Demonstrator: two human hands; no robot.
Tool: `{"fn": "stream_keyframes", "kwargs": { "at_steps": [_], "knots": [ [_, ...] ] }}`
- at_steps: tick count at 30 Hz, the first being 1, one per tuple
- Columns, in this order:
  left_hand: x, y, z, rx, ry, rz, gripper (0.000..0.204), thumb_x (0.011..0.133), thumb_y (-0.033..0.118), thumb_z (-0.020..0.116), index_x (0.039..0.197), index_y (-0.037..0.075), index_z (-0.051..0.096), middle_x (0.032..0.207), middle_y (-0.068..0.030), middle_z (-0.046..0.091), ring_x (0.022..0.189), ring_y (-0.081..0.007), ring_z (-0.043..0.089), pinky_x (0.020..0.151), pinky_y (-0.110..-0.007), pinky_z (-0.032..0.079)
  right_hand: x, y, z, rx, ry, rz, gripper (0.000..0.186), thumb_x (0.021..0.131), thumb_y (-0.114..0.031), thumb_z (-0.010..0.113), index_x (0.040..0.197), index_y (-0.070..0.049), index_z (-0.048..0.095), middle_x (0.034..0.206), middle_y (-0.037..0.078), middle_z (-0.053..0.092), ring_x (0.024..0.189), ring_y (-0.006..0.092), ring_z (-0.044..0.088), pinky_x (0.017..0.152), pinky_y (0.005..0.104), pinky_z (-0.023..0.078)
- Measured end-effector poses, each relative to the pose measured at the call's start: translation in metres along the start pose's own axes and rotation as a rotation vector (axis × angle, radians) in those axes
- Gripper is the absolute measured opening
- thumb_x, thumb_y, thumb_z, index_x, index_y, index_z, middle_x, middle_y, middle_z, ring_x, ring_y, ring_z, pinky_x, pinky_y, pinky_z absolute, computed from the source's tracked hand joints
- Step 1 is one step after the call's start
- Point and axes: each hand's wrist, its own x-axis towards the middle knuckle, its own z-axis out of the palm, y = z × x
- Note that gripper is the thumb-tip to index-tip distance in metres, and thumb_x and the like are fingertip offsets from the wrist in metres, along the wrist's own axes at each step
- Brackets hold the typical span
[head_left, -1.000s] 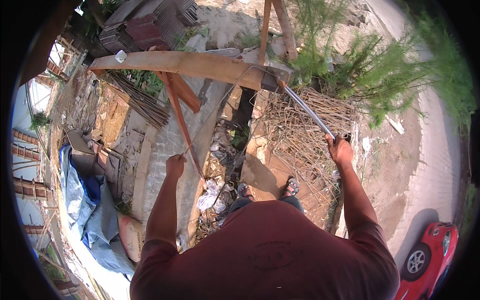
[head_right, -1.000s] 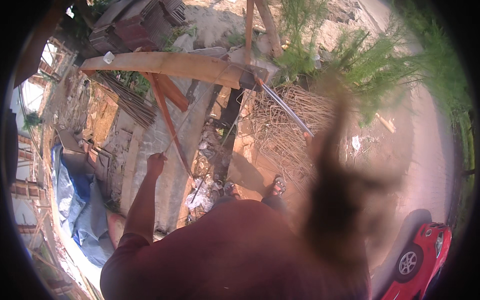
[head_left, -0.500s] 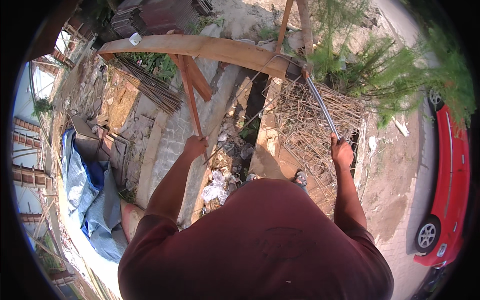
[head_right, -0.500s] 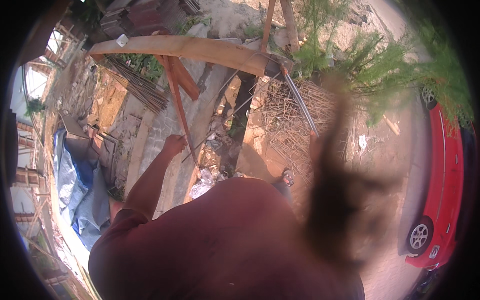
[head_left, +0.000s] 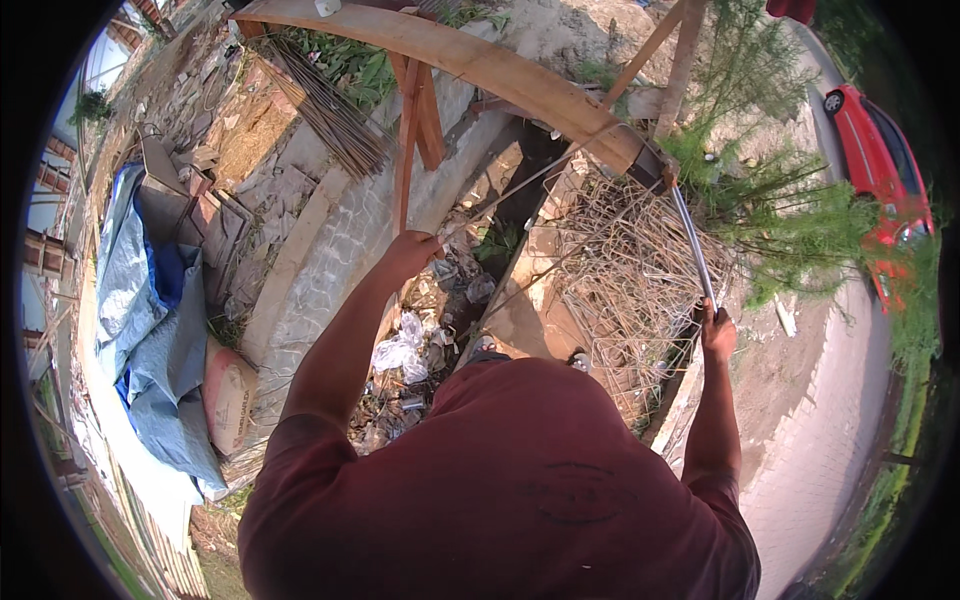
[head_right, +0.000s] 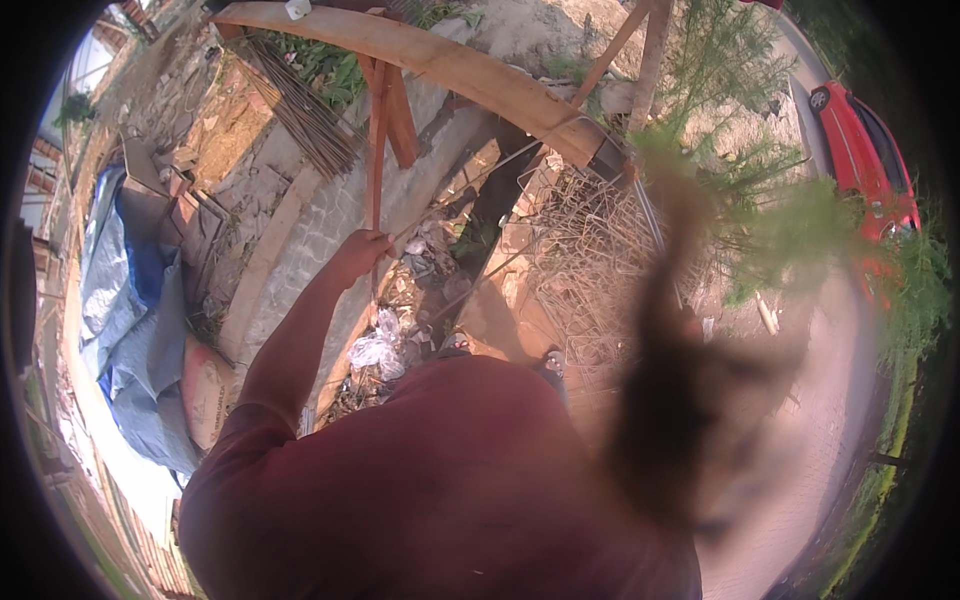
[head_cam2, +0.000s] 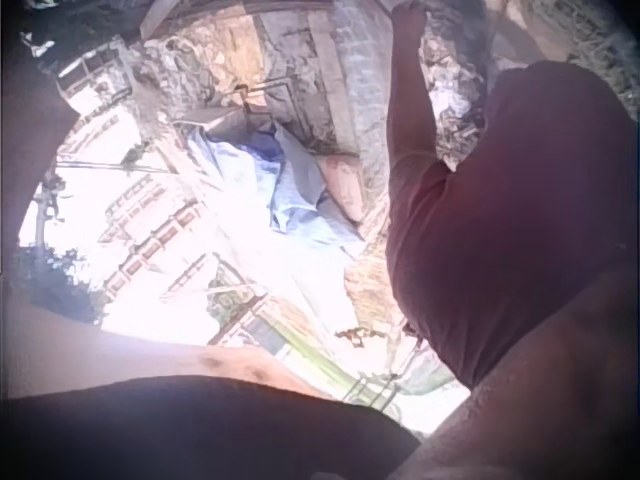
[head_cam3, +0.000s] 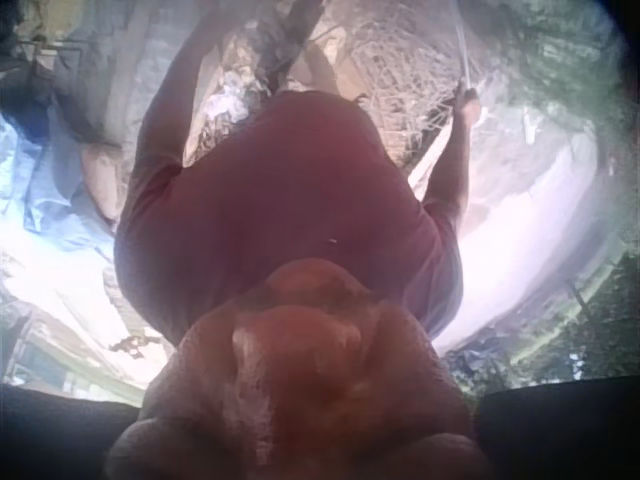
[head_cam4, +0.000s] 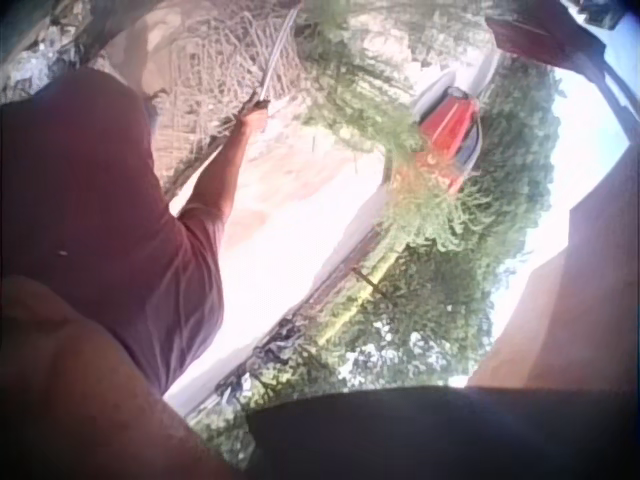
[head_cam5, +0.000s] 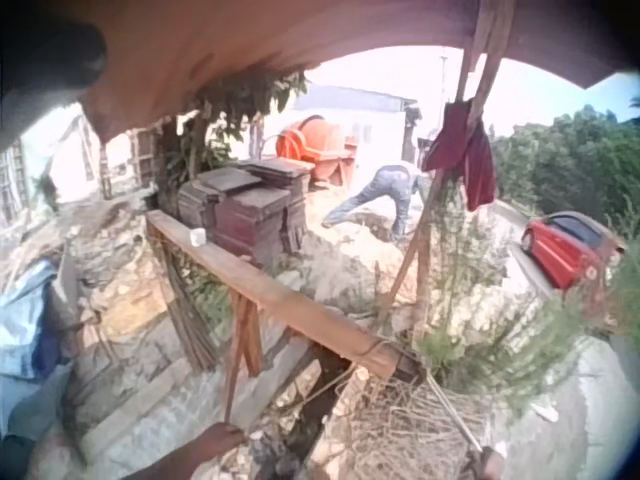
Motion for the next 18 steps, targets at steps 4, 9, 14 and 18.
{"fn": "stream_keyframes", "kwargs": {
  "at_steps": [4,9,14,18],
  "knots": [
    [-0.033,0.015,0.015,-0.128,-0.013,-0.036,0.034,0.090,0.033,0.058,0.081,0.001,0.064,0.055,0.0033,0.040,0.049,-0.0084,0.037,0.047,-0.026,0.030,0.007,0.007,0.002,-0.076,0.107,-0.027,0.071,0.084,-0.072,0.038,0.083,-0.005,0.062,0.073,0.025,0.062,0.072,0.0462,0.059,0.063,0.0532,0.045],
    [-0.079,0.032,0.030,-0.120,-0.029,-0.008,0.035,0.092,0.031,0.057,0.076,0.000,0.063,0.060,0.0009,0.048,0.056,-0.0081,0.040,0.053,-0.028,0.034,0.008,0.014,-0.016,0.011,0.312,-0.142,0.058,0.086,-0.063,0.049,0.076,-0.007,0.058,0.064,0.021,0.059,0.062,0.0426,0.057,0.056,0.0491,0.044],
    [-0.090,0.054,0.032,-0.113,0.132,0.159,0.033,0.094,0.028,0.055,0.077,0.001,0.061,0.060,0.0032,0.045,0.057,-0.0060,0.039,0.052,-0.026,0.032,-0.007,-0.016,-0.025,0.177,0.505,-0.194,0.047,0.091,-0.047,0.056,0.076,-0.003,0.056,0.057,0.013,0.053,0.050,0.0268,0.049,0.050,0.0395,0.037],
    [-0.074,0.069,0.061,-0.453,0.203,0.303,0.030,0.097,0.027,0.051,0.080,0.003,0.059,0.060,0.0050,0.039,0.055,-0.0040,0.034,0.050,-0.023,0.028,-0.060,-0.070,0.000,1.012,0.133,-0.123,0.030,0.089,-0.027,0.064,0.071,-0.007,0.051,0.059,-0.003,0.046,0.052,0.0059,0.040,0.047,0.0236,0.032]
  ]
}}
